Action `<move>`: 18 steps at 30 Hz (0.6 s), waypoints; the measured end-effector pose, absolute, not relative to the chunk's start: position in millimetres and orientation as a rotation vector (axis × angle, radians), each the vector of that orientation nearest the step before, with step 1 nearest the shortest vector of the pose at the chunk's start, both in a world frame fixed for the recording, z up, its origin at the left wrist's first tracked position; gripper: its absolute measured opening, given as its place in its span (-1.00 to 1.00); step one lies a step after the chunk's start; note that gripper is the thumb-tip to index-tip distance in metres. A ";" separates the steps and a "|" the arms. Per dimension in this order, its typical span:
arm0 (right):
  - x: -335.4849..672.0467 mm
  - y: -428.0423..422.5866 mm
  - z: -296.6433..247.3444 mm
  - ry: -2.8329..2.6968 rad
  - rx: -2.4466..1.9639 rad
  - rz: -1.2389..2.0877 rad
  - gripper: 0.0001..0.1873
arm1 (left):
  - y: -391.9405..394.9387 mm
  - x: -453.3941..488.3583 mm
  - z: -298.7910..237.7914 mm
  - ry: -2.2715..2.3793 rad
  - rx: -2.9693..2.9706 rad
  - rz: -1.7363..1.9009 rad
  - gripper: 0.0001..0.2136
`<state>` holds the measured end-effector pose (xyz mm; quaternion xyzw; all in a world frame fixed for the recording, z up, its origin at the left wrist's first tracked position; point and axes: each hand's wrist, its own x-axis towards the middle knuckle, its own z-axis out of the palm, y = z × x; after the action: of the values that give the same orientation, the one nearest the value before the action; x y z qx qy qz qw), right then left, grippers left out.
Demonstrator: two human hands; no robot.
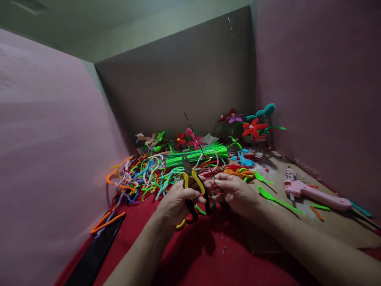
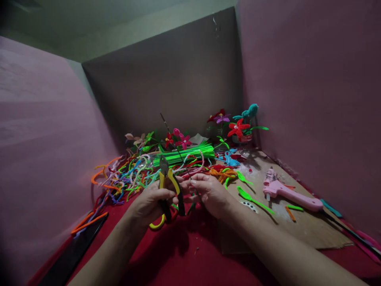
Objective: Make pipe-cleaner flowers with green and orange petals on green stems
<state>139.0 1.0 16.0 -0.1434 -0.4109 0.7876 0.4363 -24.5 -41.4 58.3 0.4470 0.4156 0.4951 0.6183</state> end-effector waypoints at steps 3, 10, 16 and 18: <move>141.7 -0.4 14.0 -1.035 -0.344 2.026 -0.83 | -36.0 -22.7 55.6 0.957 1.064 1.186 -0.70; 136.4 -15.3 9.3 -1.056 -0.157 2.195 -0.89 | -37.3 -20.1 46.4 1.130 1.233 1.132 -0.85; 130.2 -26.9 13.2 -0.994 -0.029 2.214 -0.95 | -41.6 -11.1 45.0 1.188 1.252 1.204 -0.92; 131.6 -26.4 14.9 -0.999 0.013 2.215 -0.93 | -41.0 -9.2 46.9 1.215 1.253 1.184 -0.93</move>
<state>131.6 -26.4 14.9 0.0048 -0.3854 0.8545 0.3484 -9.2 -41.0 46.9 0.5167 0.5009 0.4883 0.4937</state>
